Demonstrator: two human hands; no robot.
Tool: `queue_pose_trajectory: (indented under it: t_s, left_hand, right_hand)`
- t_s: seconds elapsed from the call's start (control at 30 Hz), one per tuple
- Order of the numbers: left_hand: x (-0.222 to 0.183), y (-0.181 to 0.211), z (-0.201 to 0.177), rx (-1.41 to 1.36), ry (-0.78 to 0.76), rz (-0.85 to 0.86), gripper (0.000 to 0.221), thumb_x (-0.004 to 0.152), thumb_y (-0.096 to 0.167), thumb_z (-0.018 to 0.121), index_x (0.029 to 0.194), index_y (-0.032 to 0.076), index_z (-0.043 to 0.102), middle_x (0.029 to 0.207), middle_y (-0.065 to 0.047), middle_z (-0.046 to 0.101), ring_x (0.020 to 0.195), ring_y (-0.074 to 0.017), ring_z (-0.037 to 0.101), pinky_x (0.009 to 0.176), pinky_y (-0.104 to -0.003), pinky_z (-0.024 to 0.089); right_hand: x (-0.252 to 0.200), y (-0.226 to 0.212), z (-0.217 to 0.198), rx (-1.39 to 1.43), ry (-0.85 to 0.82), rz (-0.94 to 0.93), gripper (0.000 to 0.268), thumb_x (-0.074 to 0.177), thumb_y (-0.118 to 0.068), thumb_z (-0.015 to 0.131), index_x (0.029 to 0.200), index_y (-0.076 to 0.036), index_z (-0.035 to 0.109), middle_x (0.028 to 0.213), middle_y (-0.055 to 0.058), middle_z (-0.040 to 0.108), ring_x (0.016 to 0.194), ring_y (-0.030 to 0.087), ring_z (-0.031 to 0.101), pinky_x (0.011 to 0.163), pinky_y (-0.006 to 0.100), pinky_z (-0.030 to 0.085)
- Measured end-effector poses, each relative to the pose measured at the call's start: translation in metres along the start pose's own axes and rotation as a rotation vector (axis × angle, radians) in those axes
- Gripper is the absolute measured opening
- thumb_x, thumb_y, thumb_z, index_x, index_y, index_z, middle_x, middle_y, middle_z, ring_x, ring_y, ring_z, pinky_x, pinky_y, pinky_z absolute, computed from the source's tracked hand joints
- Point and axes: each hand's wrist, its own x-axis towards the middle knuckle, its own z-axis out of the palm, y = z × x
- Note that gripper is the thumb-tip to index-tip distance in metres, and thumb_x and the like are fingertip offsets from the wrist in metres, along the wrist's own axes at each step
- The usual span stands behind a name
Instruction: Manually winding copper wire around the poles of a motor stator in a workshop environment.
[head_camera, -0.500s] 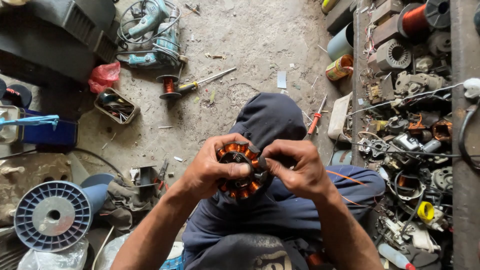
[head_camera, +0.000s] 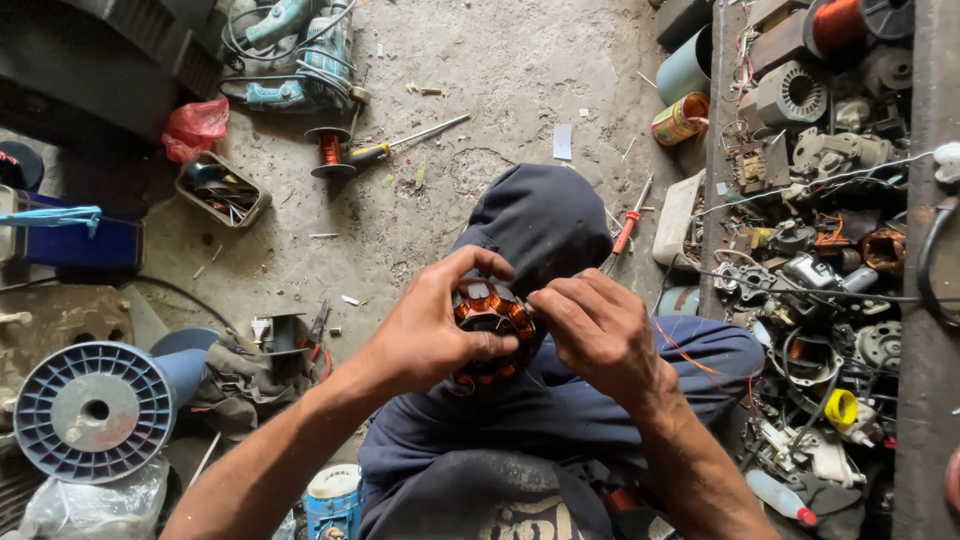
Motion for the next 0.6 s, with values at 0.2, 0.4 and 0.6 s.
queue_pose_trajectory:
  t_s: [0.2, 0.4, 0.6]
  left_hand:
    - [0.001, 0.0, 0.02, 0.247, 0.266, 0.293, 0.059, 0.062, 0.001, 0.085, 0.117, 0.009, 0.064, 0.094, -0.01, 0.077, 0.09, -0.0329, 0.075, 0.078, -0.039, 0.058]
    - [0.008, -0.003, 0.022, 0.265, 0.433, 0.498, 0.058, 0.067, -0.004, 0.087, 0.117, 0.011, 0.063, 0.1, -0.008, 0.076, 0.101, -0.0318, 0.076, 0.082, -0.037, 0.06]
    - [0.023, -0.023, 0.018, 0.205, 0.485, 0.524, 0.051, 0.066, -0.005, 0.089, 0.111, 0.009, 0.068, 0.1, -0.007, 0.076, 0.1, -0.027, 0.076, 0.082, -0.034, 0.06]
  right_hand:
    - [0.022, -0.01, -0.02, 0.322, -0.171, 0.418, 0.008, 0.095, 0.002, 0.065, 0.1, 0.0, 0.071, 0.076, 0.015, 0.064, 0.059, 0.032, 0.06, 0.055, 0.04, 0.052]
    - [0.023, -0.022, -0.012, 0.363, -0.021, 0.665, 0.012, 0.089, 0.001, 0.068, 0.094, -0.005, 0.077, 0.063, 0.008, 0.061, 0.05, 0.017, 0.056, 0.047, 0.03, 0.048]
    - [0.011, -0.018, 0.005, 0.38, 0.054, 0.666, 0.013, 0.089, 0.002, 0.067, 0.096, -0.002, 0.077, 0.062, 0.01, 0.058, 0.049, 0.017, 0.052, 0.045, 0.03, 0.047]
